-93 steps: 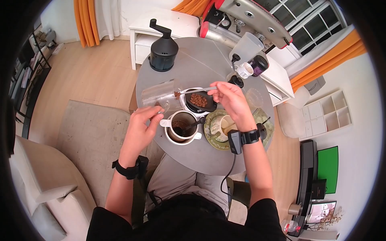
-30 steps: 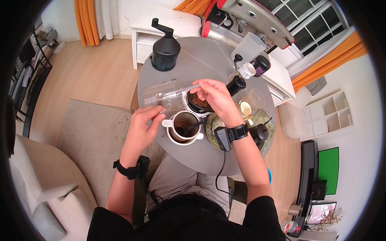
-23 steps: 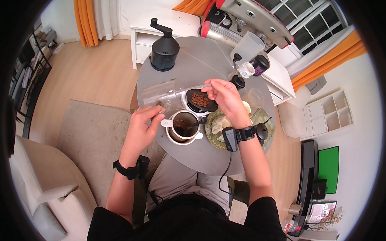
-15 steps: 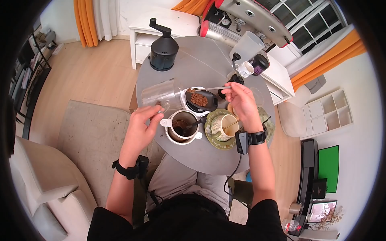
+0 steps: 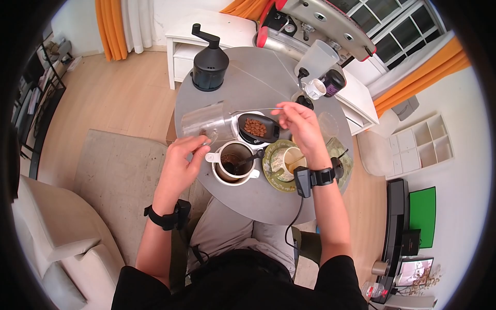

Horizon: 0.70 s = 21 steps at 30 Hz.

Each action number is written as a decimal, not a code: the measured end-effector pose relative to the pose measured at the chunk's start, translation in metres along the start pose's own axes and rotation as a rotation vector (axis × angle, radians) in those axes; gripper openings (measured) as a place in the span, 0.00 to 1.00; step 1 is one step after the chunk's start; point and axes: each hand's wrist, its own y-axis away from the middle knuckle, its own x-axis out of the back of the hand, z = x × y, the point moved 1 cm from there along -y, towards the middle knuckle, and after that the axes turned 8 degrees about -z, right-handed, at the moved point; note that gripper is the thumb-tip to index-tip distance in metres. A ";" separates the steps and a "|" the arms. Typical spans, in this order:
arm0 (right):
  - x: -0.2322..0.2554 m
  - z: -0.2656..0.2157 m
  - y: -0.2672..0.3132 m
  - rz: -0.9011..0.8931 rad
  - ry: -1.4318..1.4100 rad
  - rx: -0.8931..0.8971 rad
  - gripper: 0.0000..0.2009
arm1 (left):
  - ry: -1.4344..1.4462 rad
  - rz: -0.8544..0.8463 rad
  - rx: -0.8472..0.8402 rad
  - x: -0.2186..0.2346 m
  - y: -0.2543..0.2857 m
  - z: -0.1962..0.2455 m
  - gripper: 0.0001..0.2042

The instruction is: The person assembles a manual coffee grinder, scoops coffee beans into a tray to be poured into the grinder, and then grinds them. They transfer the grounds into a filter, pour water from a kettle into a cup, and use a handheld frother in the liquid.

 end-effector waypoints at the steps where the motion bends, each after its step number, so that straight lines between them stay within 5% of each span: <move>1: -0.008 0.003 -0.005 -0.056 -0.005 -0.014 0.12 | 0.005 0.009 -0.016 0.000 0.000 0.000 0.08; 11: -0.065 0.033 -0.046 -0.304 0.235 -0.165 0.14 | 0.011 -0.006 0.010 0.003 0.000 0.001 0.08; 21: -0.064 0.037 -0.042 -0.330 0.318 -0.182 0.13 | 0.023 -0.021 0.018 0.003 -0.001 0.001 0.08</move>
